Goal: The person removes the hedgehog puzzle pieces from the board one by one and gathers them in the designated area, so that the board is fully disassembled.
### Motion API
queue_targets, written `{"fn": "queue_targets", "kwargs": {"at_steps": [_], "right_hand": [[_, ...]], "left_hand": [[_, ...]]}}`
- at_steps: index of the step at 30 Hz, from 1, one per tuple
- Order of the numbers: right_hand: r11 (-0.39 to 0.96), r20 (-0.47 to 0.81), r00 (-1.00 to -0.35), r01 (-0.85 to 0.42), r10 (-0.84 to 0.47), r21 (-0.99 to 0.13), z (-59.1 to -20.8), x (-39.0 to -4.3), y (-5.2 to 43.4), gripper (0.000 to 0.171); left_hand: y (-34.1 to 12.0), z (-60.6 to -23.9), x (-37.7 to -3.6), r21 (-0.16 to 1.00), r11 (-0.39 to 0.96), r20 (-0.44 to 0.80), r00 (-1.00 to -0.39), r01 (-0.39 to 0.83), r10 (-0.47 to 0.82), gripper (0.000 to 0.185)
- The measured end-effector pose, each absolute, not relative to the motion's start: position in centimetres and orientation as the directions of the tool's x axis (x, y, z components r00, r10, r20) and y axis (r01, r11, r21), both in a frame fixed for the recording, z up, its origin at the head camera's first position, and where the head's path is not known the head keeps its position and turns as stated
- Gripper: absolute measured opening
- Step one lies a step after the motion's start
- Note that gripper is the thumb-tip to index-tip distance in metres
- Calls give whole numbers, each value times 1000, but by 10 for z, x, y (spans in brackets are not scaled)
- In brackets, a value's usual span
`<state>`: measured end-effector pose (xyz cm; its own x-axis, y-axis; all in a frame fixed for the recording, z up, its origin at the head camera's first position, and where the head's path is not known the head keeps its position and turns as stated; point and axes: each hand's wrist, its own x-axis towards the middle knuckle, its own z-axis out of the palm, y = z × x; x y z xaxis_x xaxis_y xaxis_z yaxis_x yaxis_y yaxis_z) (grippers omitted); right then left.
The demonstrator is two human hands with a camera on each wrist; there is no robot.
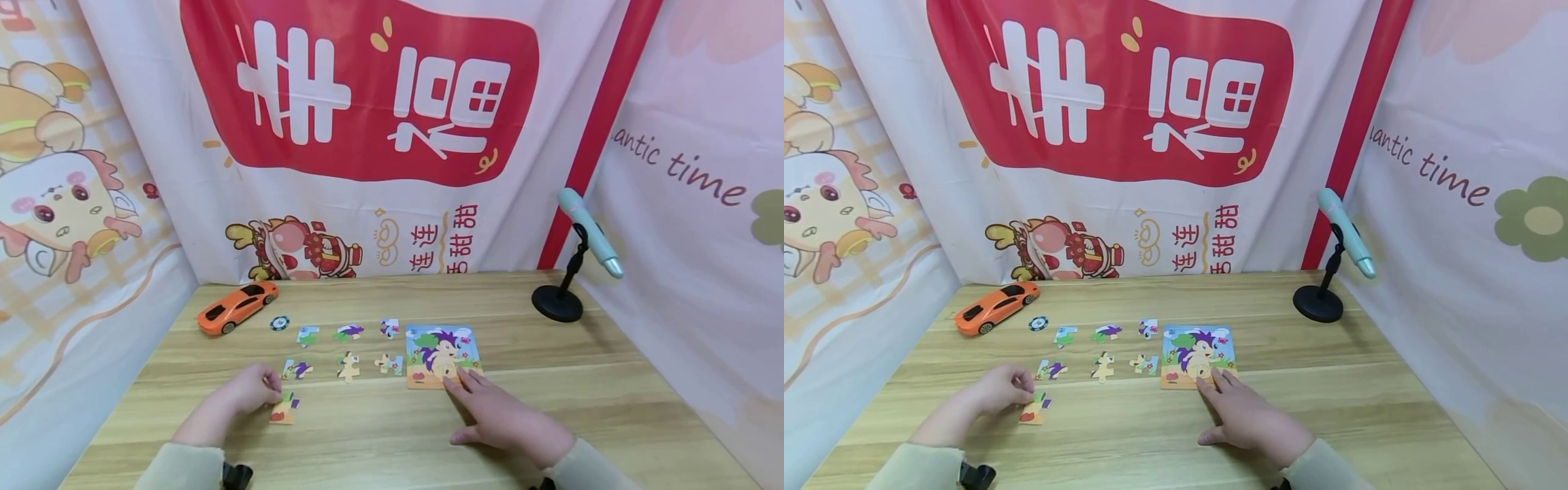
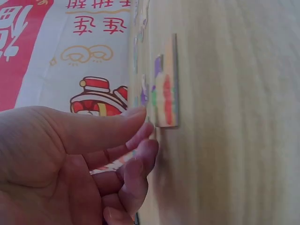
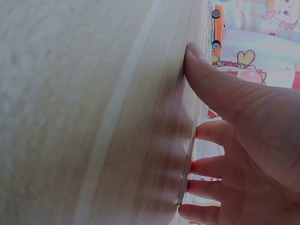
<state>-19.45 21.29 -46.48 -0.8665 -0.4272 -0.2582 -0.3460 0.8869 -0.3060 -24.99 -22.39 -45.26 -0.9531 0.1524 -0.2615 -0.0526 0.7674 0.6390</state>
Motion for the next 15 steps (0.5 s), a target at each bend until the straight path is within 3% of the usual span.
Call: {"fn": "queue_targets", "kwargs": {"at_steps": [5, 15], "right_hand": [[887, -262, -867, -339, -424, -314, -465, -194, 213, 93], [884, -258, -868, -335, -423, -325, -467, -195, 213, 93]], "left_hand": [[-208, -439, -249, 647, 762, -217, -963, -17, 162, 13], [-117, -416, -259, 749, 638, -97, -923, 180, 373, 13]]}}
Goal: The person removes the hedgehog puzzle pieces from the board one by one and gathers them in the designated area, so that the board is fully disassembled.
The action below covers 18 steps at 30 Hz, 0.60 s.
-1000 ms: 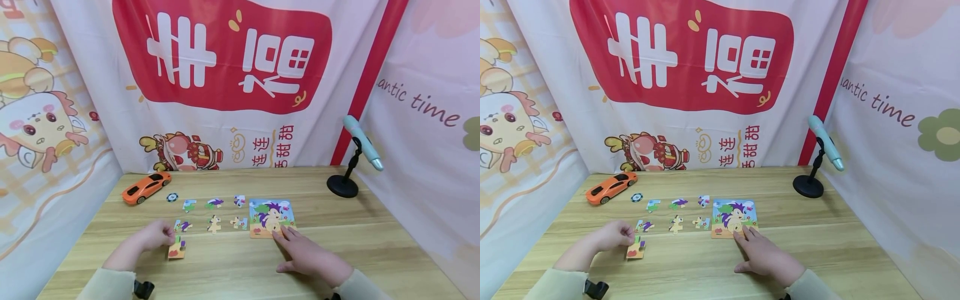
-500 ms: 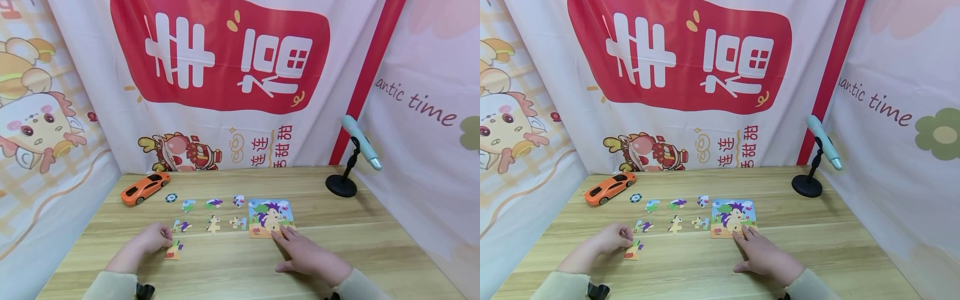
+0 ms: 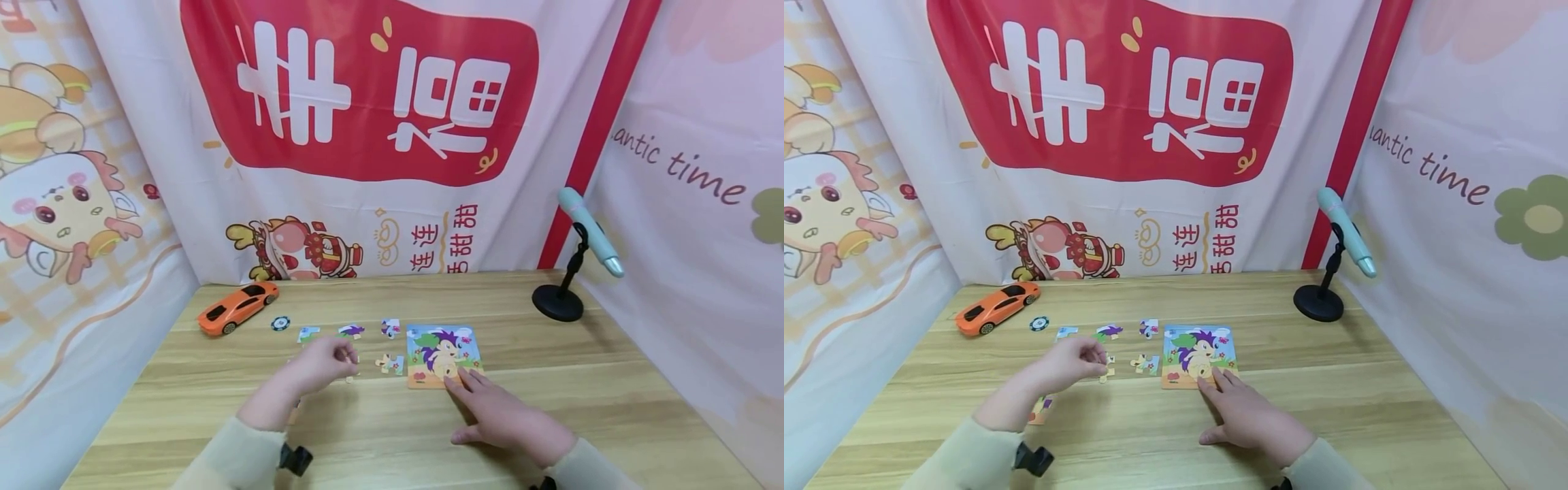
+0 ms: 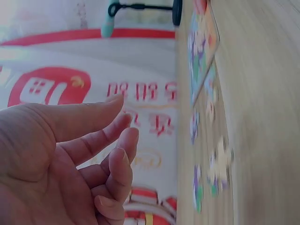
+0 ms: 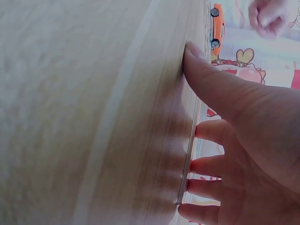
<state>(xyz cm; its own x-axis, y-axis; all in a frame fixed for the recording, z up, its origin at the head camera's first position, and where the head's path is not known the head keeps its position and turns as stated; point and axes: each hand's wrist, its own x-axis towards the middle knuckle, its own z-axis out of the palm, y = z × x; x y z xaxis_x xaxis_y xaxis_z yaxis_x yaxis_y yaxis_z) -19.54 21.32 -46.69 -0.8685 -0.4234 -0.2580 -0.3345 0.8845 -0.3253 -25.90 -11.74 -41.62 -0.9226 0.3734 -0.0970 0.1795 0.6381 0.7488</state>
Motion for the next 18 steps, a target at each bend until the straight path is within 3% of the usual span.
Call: {"fn": "queue_targets", "kwargs": {"at_steps": [8, 18], "right_hand": [[884, -244, -872, -341, -424, -320, -468, -197, 214, 93], [868, -222, -863, -372, -454, -330, -466, -195, 215, 93]], "left_hand": [[-36, -441, -279, 725, 616, -85, -848, 308, 524, 24], [27, -465, -279, 487, 774, -60, -868, 405, 493, 43]]}}
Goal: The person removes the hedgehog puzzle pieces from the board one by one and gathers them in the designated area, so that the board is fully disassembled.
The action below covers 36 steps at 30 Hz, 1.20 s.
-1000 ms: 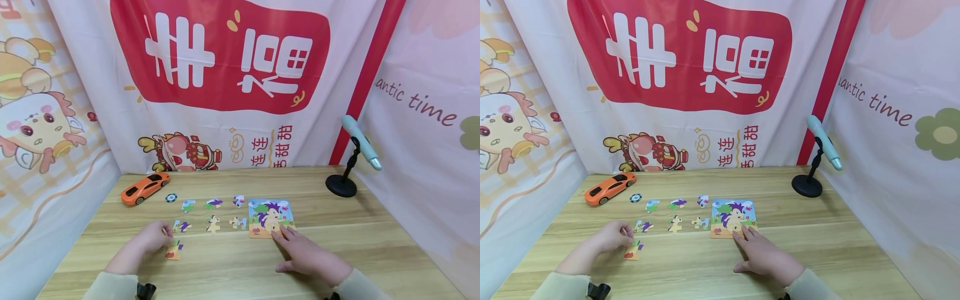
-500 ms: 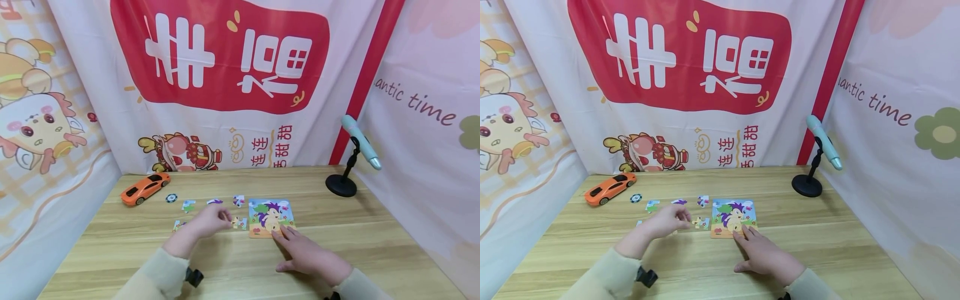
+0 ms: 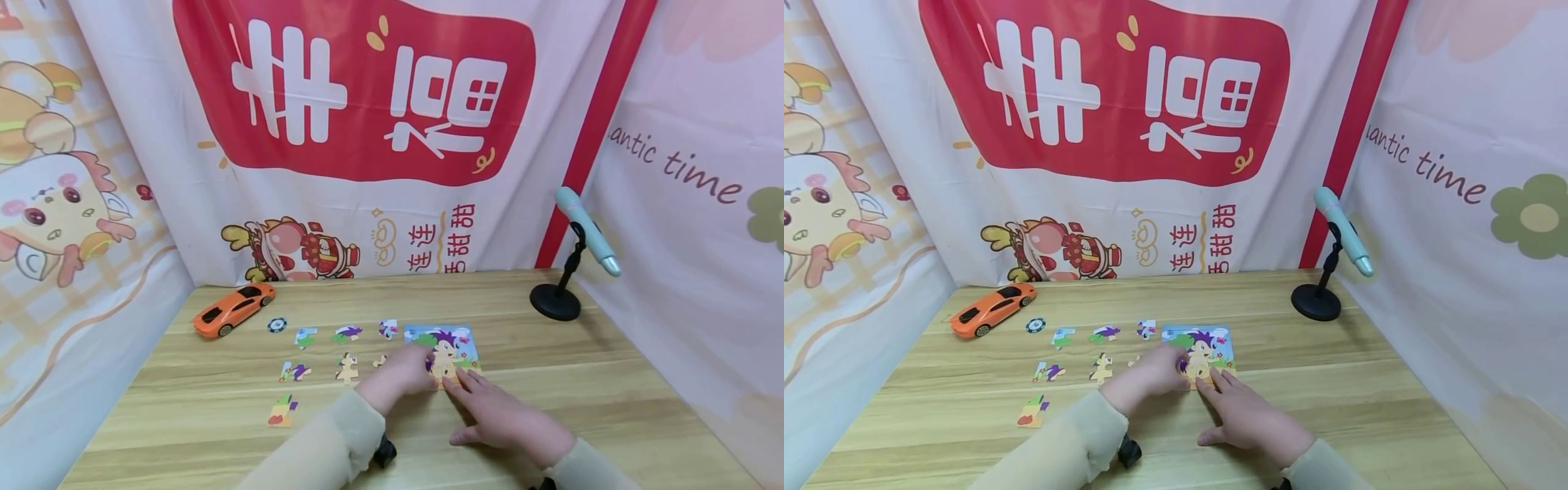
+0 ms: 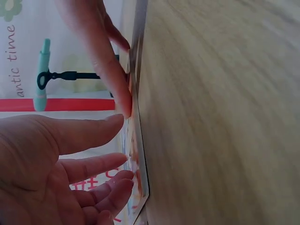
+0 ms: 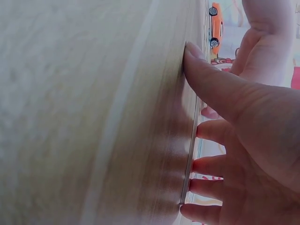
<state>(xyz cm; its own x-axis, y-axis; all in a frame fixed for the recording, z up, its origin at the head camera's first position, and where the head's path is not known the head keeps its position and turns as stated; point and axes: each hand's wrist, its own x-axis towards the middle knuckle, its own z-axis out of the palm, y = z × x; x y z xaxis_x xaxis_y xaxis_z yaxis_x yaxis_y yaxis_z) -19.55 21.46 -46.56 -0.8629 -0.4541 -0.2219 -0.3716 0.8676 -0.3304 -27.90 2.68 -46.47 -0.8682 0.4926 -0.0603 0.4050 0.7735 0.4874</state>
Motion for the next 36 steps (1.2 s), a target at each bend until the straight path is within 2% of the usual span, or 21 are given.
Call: {"fn": "queue_targets", "kwargs": {"at_steps": [10, 17, 24, 30, 36], "right_hand": [[850, -187, -865, -379, -466, -367, -465, -194, 221, 91], [825, -81, -872, -422, -483, -374, -463, -208, 241, 80], [832, -104, -885, -379, -453, -405, -467, -216, 255, 73], [808, -118, -874, -375, -472, -454, -465, -216, 256, 75], [789, -152, -875, -324, -459, -522, -468, -218, 255, 87]], "left_hand": [[41, -471, -282, 529, 766, -77, -879, 364, 471, 37], [42, -471, -283, 565, 751, -78, -884, 342, 461, 39], [41, -470, -284, 571, 749, -80, -885, 336, 458, 39], [40, -471, -285, 578, 750, -80, -892, 323, 446, 39], [39, -473, -286, 596, 745, -81, -900, 300, 427, 41]]}}
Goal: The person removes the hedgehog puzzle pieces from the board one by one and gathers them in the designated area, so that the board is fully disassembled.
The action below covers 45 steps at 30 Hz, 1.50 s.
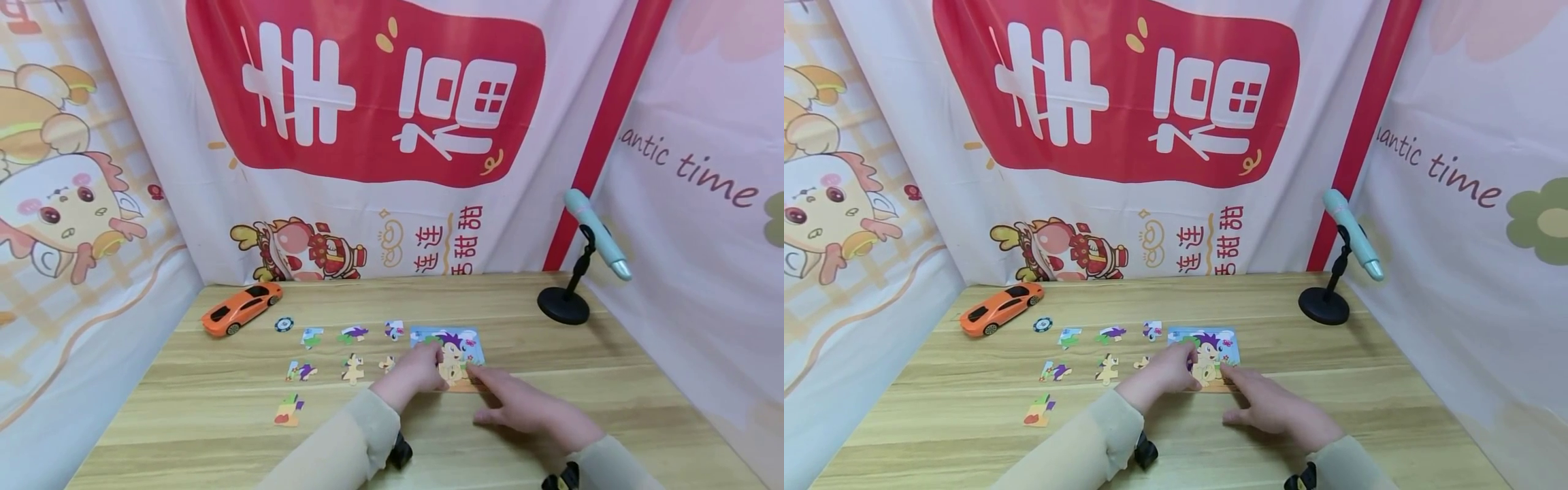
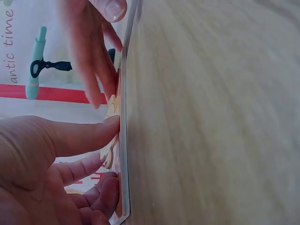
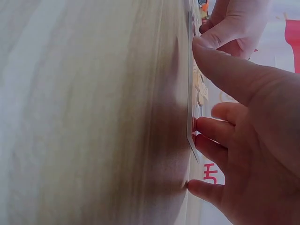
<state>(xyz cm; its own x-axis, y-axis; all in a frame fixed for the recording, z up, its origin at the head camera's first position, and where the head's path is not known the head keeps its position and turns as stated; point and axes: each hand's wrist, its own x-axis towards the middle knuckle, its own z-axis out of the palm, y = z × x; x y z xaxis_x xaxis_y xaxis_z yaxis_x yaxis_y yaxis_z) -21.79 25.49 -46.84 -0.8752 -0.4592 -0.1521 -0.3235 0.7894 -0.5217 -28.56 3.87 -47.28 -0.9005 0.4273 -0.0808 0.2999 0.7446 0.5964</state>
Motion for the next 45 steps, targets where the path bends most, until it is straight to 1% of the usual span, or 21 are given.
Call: {"fn": "queue_targets", "kwargs": {"at_steps": [2, 5, 9, 12, 15, 21, 26, 29, 33, 35, 41, 45], "right_hand": [[786, -162, -879, -301, -448, -539, -469, -219, 255, 90], [789, -175, -880, -288, -441, -543, -471, -220, 255, 92], [801, -195, -879, -278, -435, -530, -471, -219, 255, 84], [811, -209, -879, -273, -429, -518, -469, -219, 255, 79], [822, -216, -880, -274, -424, -499, -468, -218, 254, 79], [827, -213, -879, -285, -427, -484, -468, -217, 252, 79], [825, -203, -880, -291, -430, -485, -469, -216, 252, 79], [824, -201, -881, -292, -429, -485, -469, -216, 252, 80], [831, -207, -885, -279, -417, -482, -470, -216, 253, 80], [833, -208, -887, -275, -412, -480, -471, -215, 253, 81], [834, -201, -889, -277, -411, -477, -471, -215, 253, 82], [840, -216, -890, -264, -402, -474, -470, -215, 252, 82]], "left_hand": [[39, -474, -286, 615, 738, -88, -905, 280, 416, 39], [39, -477, -287, 652, 719, -89, -917, 241, 388, 29], [34, -477, -286, 740, 644, -62, -933, 196, 355, 16], [25, -471, -286, 790, 580, -20, -937, 200, 350, 13], [8, -459, -286, 811, 546, 2, -935, 209, 355, 11], [-44, -431, -282, 796, 554, 33, -931, 244, 363, 8], [-88, -418, -274, 792, 580, -22, -941, 189, 336, 8], [-108, -420, -271, 769, 619, -60, -945, 161, 321, 9], [-124, -431, -264, 732, 662, -93, -938, 163, 333, 14], [-128, -437, -260, 714, 680, -107, -934, 167, 342, 15], [-134, -456, -253, 702, 702, -169, -929, 121, 329, 16], [-136, -462, -253, 681, 722, -188, -923, 125, 337, 16]]}}
